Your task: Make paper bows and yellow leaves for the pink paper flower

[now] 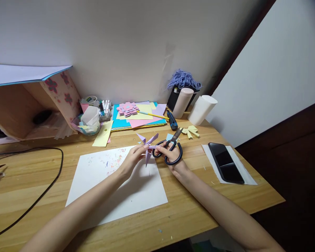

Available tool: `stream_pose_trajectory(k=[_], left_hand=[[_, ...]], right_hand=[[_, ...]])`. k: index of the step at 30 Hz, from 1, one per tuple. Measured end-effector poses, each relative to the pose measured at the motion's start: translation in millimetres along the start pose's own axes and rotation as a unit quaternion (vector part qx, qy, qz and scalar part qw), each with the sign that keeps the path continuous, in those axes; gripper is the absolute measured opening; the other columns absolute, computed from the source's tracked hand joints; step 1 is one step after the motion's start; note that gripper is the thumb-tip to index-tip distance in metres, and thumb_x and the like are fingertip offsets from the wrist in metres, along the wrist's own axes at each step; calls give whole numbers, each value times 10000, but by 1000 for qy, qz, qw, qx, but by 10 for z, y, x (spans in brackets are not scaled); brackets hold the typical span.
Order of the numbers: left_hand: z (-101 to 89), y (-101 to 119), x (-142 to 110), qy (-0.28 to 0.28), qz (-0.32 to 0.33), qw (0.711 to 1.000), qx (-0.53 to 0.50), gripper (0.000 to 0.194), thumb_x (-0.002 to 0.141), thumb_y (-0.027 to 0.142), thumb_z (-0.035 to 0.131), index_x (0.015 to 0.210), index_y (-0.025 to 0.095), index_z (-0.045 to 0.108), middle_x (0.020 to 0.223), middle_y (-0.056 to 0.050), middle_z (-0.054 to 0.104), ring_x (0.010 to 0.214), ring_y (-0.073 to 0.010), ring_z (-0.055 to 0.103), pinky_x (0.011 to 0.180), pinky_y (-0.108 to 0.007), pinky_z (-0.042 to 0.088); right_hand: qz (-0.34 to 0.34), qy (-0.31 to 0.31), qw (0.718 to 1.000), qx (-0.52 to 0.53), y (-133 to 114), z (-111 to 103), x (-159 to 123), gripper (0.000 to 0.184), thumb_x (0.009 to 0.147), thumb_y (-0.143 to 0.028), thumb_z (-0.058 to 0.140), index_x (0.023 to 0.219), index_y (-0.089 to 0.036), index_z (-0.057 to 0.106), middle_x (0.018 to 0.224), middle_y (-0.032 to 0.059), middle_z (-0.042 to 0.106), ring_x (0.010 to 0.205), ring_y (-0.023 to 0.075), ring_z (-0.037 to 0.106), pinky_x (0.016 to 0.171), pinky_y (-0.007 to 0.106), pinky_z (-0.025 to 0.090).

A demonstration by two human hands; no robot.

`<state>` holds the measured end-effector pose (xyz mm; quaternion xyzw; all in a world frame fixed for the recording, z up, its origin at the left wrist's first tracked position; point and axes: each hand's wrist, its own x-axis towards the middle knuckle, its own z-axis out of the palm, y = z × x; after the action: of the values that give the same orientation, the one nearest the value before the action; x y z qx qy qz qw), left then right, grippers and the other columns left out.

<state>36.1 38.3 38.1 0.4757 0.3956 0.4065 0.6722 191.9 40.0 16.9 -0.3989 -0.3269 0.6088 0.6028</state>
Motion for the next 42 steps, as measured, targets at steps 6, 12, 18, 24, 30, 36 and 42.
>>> stream_pose_trajectory(k=[6, 12, 18, 24, 30, 36, 42], left_hand=[[26, 80, -28, 82, -27, 985, 150, 326, 644, 422, 695, 761, 117, 703, 758, -67, 696, 722, -184, 595, 688, -274, 410], [-229, 322, 59, 188, -4, 972, 140, 253, 617, 344, 716, 727, 121, 674, 763, -80, 690, 769, -198, 612, 714, -288, 425], [-320, 399, 71, 214, 15, 973, 85, 281, 614, 359, 712, 770, 129, 673, 813, -83, 694, 861, -223, 625, 807, -319, 428], [-193, 338, 15, 168, -16, 979, 117, 273, 609, 382, 717, 703, 128, 676, 740, -69, 680, 781, -203, 609, 765, -312, 429], [-136, 334, -24, 154, -42, 979, 127, 221, 618, 349, 706, 667, 137, 667, 721, -64, 676, 746, -186, 599, 746, -308, 420], [-143, 324, -12, 157, -39, 979, 127, 226, 618, 347, 696, 679, 130, 680, 734, -82, 681, 751, -200, 605, 733, -316, 428], [-148, 317, -4, 149, -41, 982, 111, 203, 628, 320, 683, 699, 131, 695, 787, -106, 692, 790, -213, 616, 748, -328, 439]], right_hand=[[19, -38, 998, -49, 81, 26, -37, 377, 566, -351, 793, 710, -167, 496, 608, -17, 621, 555, 125, 614, 580, 254, 524], [88, -217, 960, -154, -127, -61, -48, 606, 649, -755, 484, 757, -159, 509, 660, 4, 550, 533, 110, 553, 510, 244, 468], [96, -397, 863, -297, -231, -82, -268, 658, 733, -764, 291, 922, -161, 475, 696, -12, 451, 602, 105, 483, 588, 258, 427], [130, -360, 874, -299, -184, -25, -299, 711, 673, -816, 276, 891, -167, 467, 664, -27, 408, 569, 96, 449, 527, 229, 390], [133, -349, 882, -287, -155, -23, -301, 770, 614, -857, 258, 883, -168, 475, 619, -45, 385, 508, 86, 432, 464, 214, 368], [146, -323, 892, -281, -144, 27, -333, 766, 531, -886, 322, 789, -174, 434, 583, -66, 353, 460, 66, 376, 449, 215, 349], [145, -310, 903, -260, -120, 69, -358, 751, 492, -890, 369, 754, -188, 404, 579, -68, 335, 457, 65, 339, 434, 221, 356]])
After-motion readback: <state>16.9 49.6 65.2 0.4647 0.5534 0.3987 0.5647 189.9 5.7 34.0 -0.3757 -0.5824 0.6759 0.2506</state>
